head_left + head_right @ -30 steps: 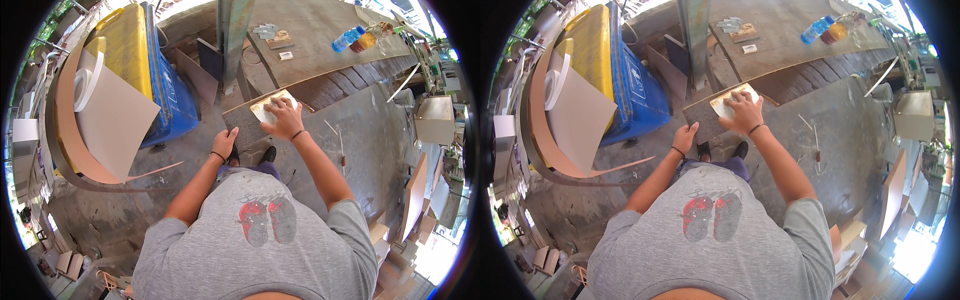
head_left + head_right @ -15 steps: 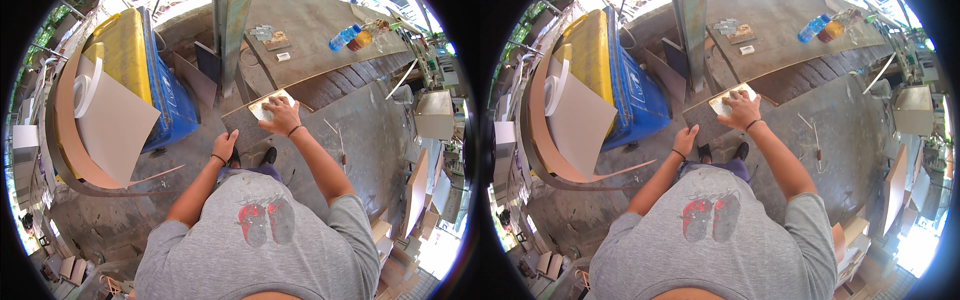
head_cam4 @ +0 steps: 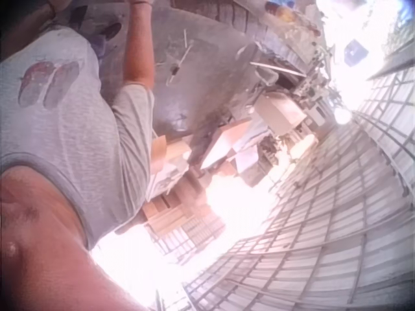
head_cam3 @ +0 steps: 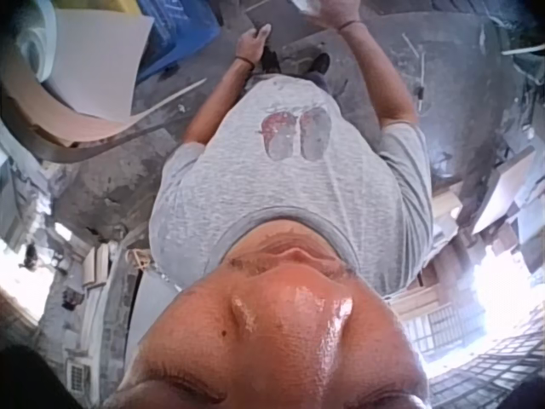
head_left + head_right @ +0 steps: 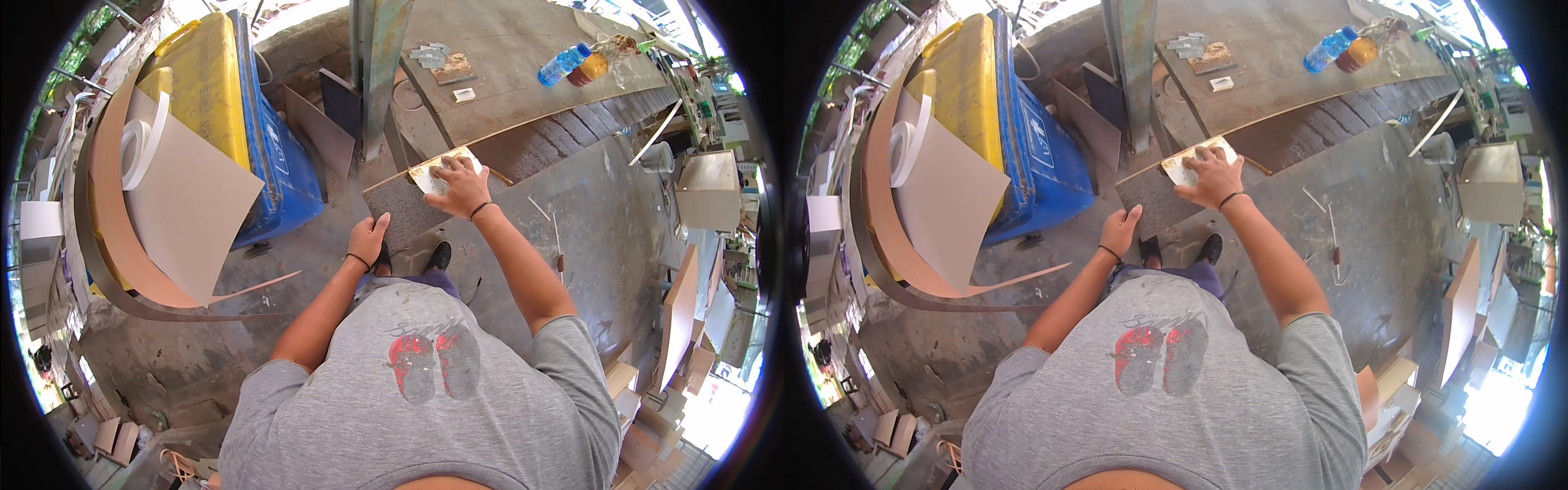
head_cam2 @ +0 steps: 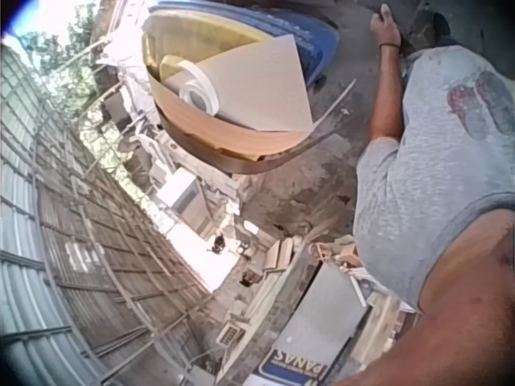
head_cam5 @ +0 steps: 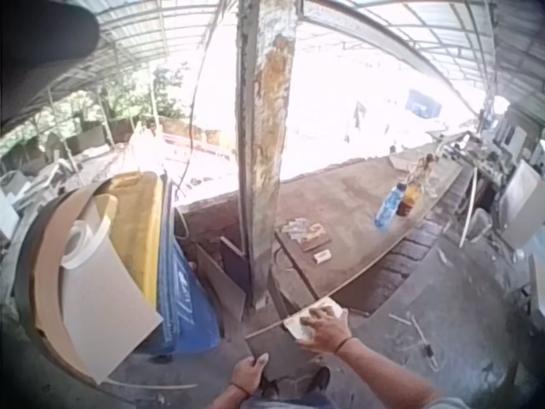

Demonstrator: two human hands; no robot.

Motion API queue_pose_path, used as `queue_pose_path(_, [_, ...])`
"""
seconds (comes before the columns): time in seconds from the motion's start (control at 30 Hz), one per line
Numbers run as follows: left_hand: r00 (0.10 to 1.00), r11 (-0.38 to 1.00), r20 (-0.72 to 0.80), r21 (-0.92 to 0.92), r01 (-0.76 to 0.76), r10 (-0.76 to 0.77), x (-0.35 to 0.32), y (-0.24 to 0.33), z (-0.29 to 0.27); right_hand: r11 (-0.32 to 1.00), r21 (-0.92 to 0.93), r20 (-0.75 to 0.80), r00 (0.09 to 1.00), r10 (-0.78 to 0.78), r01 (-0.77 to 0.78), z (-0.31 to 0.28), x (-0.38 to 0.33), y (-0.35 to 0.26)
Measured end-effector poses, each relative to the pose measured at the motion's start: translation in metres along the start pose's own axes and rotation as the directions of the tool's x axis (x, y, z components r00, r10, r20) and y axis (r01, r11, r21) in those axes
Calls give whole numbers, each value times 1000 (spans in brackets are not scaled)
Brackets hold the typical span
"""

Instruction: The person applies adhesive from a plastic bottle onto a wooden board and a veneer strip, spreading the glue across the surfaces using a scraper by hand. The person picks up the veneer strip, moves it aside, and then continues applying glue to the board at a workbench.

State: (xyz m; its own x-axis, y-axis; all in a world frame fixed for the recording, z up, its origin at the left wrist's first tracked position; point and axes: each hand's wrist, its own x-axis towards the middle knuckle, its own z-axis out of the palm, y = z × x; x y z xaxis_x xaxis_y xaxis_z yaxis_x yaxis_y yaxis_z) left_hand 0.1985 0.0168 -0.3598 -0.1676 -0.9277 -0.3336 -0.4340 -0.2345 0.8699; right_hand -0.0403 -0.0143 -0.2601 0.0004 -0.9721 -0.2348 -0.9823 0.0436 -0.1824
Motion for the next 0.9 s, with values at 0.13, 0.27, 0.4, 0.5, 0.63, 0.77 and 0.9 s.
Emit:
queue_pose_path(0.13, [1000, 1000, -9, 19, -14, 14, -1, 5, -1, 999, -51, 57, 998, -8, 11, -9, -1, 3])
queue_pose_path(0.27, [1000, 1000, 4, -25, -15, 15, 1, -1, 1, 997, -78, 142, 990, 20, -9, -20, 5, 4])
queue_pose_path(0.4, [1000, 999, 23, -37, 22, -21, 0, -3, 1, 994, -113, 124, 992, 12, 2, -19, 7, 3])
queue_pose_path(0.5, [999, 999, -42, -34, -32, 31, -3, -3, 5, 994, -109, 228, 973, 11, 14, -29, 7, 14])
queue_pose_path(0.63, [1000, 995, -7, -102, 5, -6, -2, -2, 5, 995, -99, 270, 961, 52, -26, -42, -9, 33])
queue_pose_path(0.77, [1000, 994, -17, -112, -21, 19, -1, -2, 6, 993, -94, 251, 963, 96, -74, -39, -28, 52])
queue_pose_path(0.9, [998, 992, -15, -109, -58, 57, 2, -5, 6, 991, -90, 256, 959, 122, -102, -36, -47, 72])
